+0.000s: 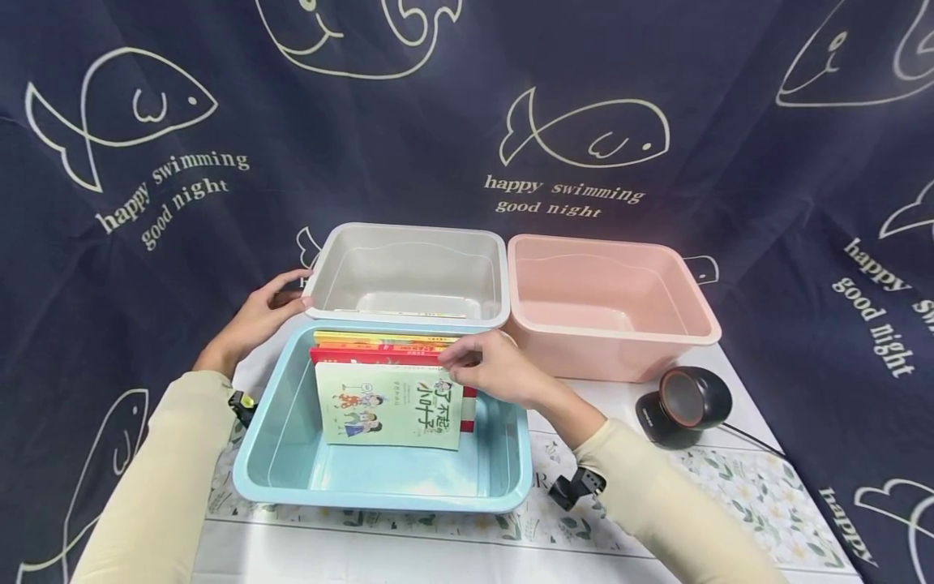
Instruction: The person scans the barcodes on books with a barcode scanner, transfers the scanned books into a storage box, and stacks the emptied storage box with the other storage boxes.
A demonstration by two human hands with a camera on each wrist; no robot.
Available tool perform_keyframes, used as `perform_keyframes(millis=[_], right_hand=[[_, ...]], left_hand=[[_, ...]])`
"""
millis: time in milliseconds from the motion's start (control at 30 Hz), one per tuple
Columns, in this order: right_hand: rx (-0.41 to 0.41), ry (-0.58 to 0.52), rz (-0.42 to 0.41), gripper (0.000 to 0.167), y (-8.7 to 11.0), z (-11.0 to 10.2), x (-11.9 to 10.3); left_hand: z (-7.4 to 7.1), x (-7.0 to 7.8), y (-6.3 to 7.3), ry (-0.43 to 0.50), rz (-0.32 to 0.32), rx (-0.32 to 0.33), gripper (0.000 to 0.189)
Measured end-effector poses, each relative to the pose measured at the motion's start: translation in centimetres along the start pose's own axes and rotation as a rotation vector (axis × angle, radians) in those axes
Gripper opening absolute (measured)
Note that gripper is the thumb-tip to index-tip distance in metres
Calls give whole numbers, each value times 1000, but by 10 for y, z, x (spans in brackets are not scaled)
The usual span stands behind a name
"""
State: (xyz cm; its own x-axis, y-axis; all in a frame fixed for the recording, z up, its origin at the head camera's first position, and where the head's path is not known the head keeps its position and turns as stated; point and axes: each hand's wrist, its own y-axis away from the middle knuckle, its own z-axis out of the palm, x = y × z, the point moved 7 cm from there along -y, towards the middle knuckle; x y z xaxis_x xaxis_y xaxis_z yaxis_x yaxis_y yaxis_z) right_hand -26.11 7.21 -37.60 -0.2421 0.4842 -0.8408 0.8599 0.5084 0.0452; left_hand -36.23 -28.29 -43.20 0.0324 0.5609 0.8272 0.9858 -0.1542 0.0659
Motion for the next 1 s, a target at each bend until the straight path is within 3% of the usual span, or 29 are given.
perform_keyframes(millis=[267, 533, 1000], right_hand=[[9, -7, 25, 22, -1, 4, -1], [0, 5, 41, 25, -2, 11, -2], [-39, 25, 107, 26, -10, 39, 8]], left_hand=[[-2, 2, 0, 8, 28, 11, 71], [-2, -2, 3, 5, 15, 5, 73], [-1, -1, 1, 18, 14, 3, 72]])
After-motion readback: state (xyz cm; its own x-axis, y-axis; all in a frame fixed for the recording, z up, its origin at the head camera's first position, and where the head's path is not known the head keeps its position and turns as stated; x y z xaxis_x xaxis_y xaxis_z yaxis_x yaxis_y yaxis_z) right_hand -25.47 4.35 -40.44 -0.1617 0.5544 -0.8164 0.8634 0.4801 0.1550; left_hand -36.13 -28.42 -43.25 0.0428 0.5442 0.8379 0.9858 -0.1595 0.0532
